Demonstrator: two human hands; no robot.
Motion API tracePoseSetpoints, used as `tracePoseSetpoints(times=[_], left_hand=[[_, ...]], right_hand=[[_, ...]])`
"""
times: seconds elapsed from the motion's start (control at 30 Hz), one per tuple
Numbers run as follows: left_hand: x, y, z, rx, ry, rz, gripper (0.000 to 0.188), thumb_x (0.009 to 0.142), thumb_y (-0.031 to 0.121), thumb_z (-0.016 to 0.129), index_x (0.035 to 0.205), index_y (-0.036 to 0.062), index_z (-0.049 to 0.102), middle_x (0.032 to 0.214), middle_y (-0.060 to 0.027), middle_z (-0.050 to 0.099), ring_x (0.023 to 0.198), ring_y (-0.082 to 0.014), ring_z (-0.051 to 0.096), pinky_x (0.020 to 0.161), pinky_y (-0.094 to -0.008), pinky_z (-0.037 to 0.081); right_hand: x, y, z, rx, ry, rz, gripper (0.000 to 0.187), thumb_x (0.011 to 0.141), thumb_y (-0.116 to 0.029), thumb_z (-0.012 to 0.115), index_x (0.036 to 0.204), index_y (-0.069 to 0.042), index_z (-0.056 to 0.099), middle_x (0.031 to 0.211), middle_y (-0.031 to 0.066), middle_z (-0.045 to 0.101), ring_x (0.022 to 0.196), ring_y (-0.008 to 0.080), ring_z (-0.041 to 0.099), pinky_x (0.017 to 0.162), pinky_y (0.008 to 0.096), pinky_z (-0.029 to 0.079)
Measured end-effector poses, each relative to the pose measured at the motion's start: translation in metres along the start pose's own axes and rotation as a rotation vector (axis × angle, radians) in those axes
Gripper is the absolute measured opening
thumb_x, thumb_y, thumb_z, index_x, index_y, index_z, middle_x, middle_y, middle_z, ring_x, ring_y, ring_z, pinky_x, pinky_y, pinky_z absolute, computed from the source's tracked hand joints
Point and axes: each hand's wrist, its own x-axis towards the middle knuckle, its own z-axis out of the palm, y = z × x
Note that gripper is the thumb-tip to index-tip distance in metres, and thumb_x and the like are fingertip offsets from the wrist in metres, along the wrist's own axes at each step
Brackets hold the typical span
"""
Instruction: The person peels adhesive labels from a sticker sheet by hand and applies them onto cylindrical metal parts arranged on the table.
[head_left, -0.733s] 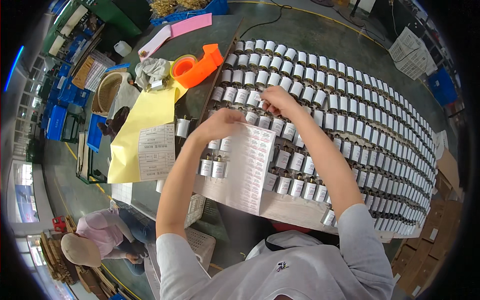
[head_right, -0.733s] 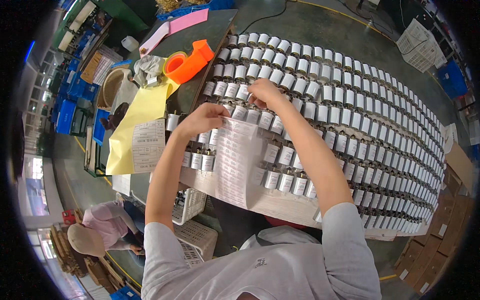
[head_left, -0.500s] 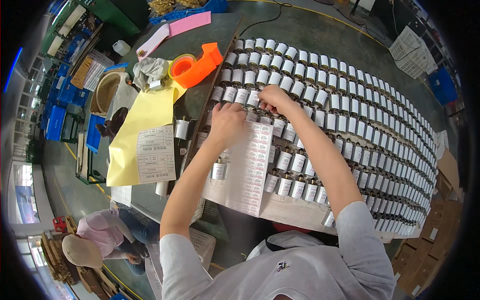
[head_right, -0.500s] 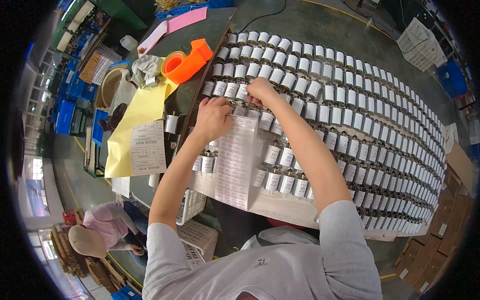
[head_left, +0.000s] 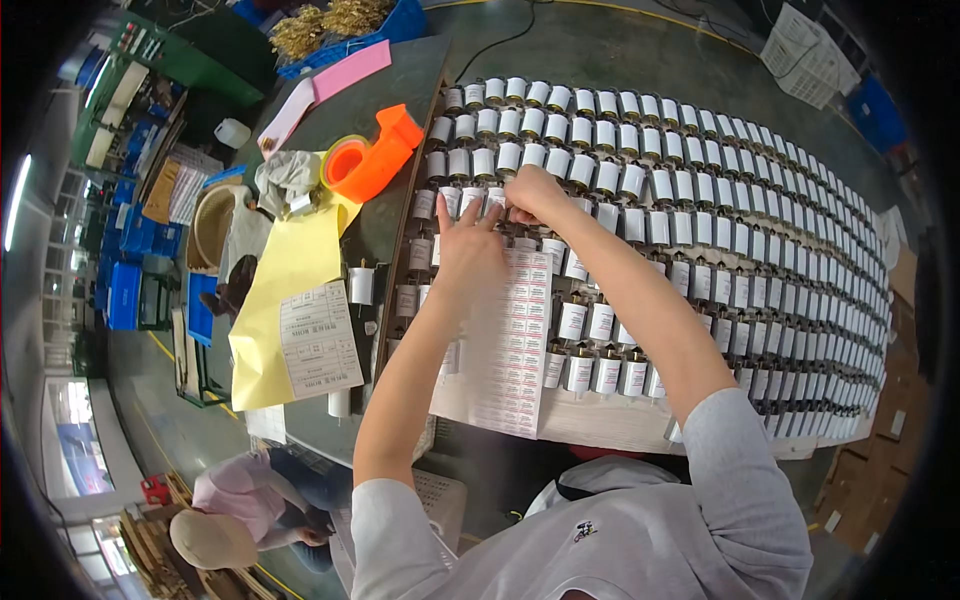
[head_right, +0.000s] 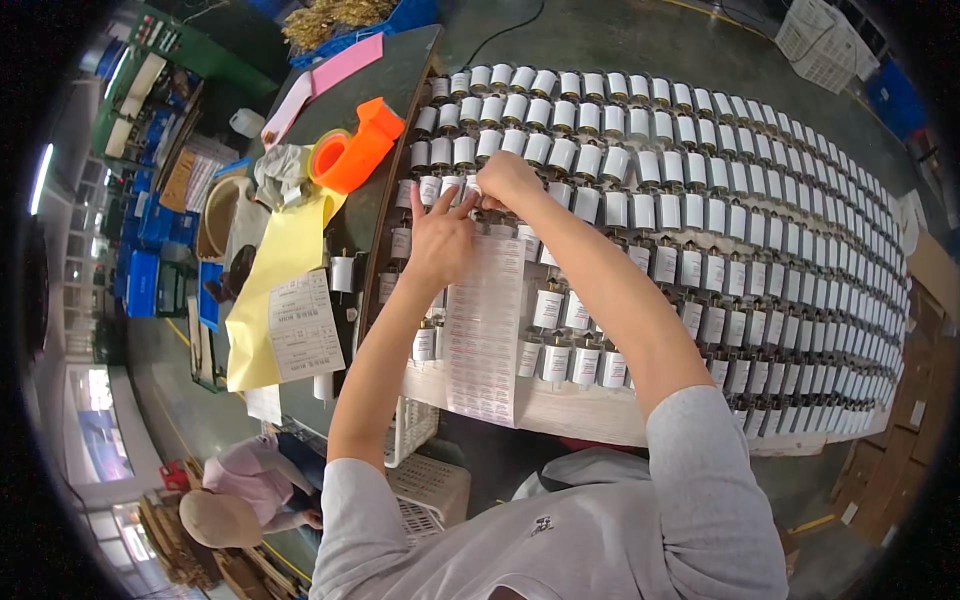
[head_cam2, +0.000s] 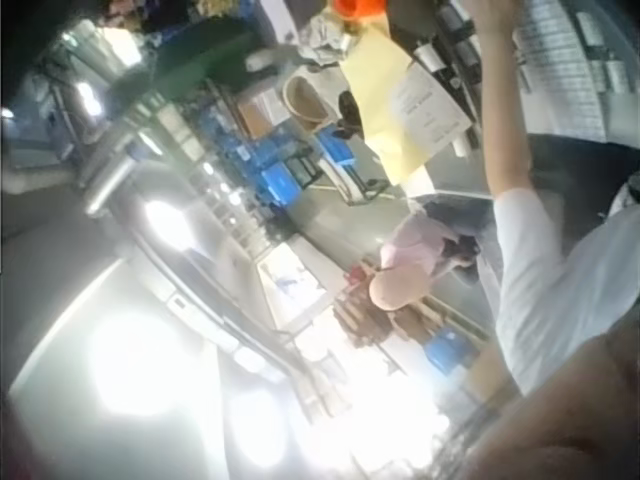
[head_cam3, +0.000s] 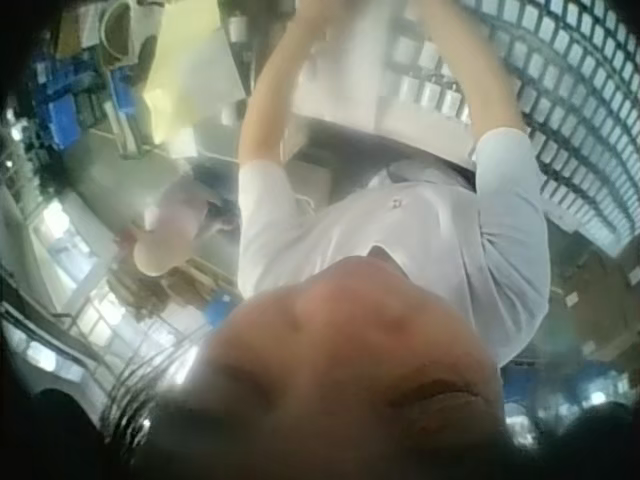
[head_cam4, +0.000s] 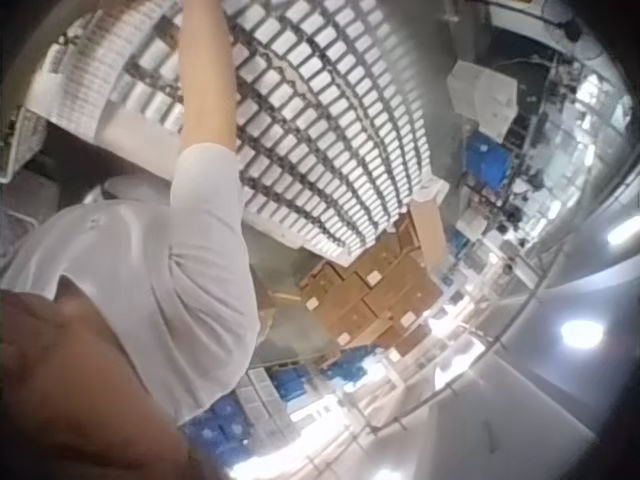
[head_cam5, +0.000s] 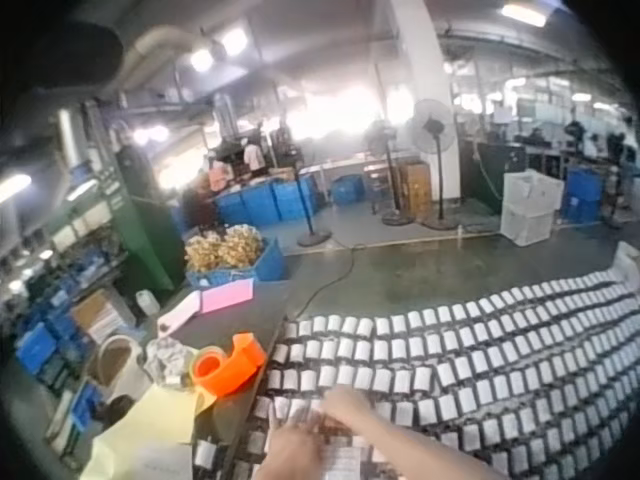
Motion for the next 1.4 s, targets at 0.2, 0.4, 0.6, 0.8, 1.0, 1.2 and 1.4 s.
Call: tracePoseSetpoints(times=[0.2, 0.4, 0.6, 0.8, 1.0, 1.2, 1.4], left_hand=[[0.005, -0.001, -0.004, 0.012, -0.068, 0.074, 0.02, 0.071, 0.014, 0.051, 0.07, -0.0001, 0.065, 0.124, -0.0198, 0.051, 0.121, -0.0318, 0.042, 0.103, -0.0597, 0.018], [0.019, 0.002, 0.008, -0.052, -0.019, 0.128, 0.022, 0.07, 0.016, 0.052, 0.076, -0.0002, 0.065, 0.124, -0.0235, 0.047, 0.119, -0.0339, 0.042, 0.101, -0.0538, 0.027], [0.016, 0.002, 0.02, -0.246, -0.058, 0.085, 0.024, 0.071, 0.013, 0.051, 0.088, 0.0024, 0.063, 0.104, -0.0208, 0.059, 0.096, -0.0349, 0.056, 0.081, -0.0478, 0.043], [-0.043, 0.019, -0.07, -0.95, -0.042, -0.244, 0.009, 0.075, 0.003, 0.057, 0.073, -0.0028, 0.05, 0.063, -0.0038, 0.044, 0.06, -0.011, 0.039, 0.056, -0.0254, 0.035], [-0.069, 0.089, -0.114, -1.309, 0.113, -0.2, 0.009, 0.084, 0.004, 0.058, 0.079, 0.0039, 0.05, 0.068, 0.0056, 0.043, 0.06, -0.0028, 0.035, 0.054, -0.0188, 0.029], [-0.077, 0.099, -0.112, -1.336, 0.184, -0.23, 0.011, 0.086, 0.008, 0.058, 0.081, 0.0035, 0.05, 0.069, 0.0057, 0.044, 0.062, -0.0026, 0.037, 0.057, -0.0185, 0.031], [-0.069, 0.14, -0.134, -1.381, 0.326, -0.246, 0.016, 0.082, 0.006, 0.06, 0.071, 0.0003, 0.05, 0.067, 0.0025, 0.046, 0.063, -0.006, 0.038, 0.057, -0.0221, 0.033]], right_hand=[[-0.036, -0.003, -0.027, -0.156, 0.238, -0.105, 0.029, 0.075, -0.018, 0.049, 0.057, -0.001, 0.063, 0.054, 0.0107, 0.062, 0.061, 0.0267, 0.064, 0.063, 0.0382, 0.05], [-0.067, 0.015, -0.051, -0.044, 0.176, -0.094, 0.035, 0.081, -0.022, 0.046, 0.058, -0.002, 0.063, 0.05, 0.0121, 0.059, 0.059, 0.0275, 0.062, 0.06, 0.0389, 0.05], [-0.08, 0.083, -0.03, -0.284, 0.317, -0.618, 0.024, 0.07, -0.026, 0.057, 0.067, -0.003, 0.064, 0.068, 0.0187, 0.061, 0.064, 0.0335, 0.06, 0.059, 0.0447, 0.047], [-0.184, 0.063, -0.045, 0.118, 0.078, -0.746, 0.036, 0.07, -0.029, 0.066, 0.094, -0.003, 0.062, 0.089, 0.0145, 0.064, 0.085, 0.0269, 0.062, 0.069, 0.0339, 0.047], [-0.25, 0.076, -0.083, 0.329, 0.199, -0.731, 0.031, 0.069, -0.025, 0.07, 0.083, 0.001, 0.06, 0.079, 0.013, 0.062, 0.071, 0.02, 0.06, 0.059, 0.0312, 0.045], [-0.287, 0.082, -0.104, 0.305, 0.281, -0.75, 0.024, 0.076, -0.022, 0.066, 0.079, 0.001, 0.058, 0.062, 0.0075, 0.059, 0.056, 0.0138, 0.054, 0.053, 0.0282, 0.042], [-0.297, 0.083, -0.107, 0.44, 0.32, -0.789, 0.022, 0.074, -0.018, 0.066, 0.075, 0.002, 0.059, 0.061, 0.0106, 0.06, 0.054, 0.0156, 0.056, 0.051, 0.031, 0.041]])
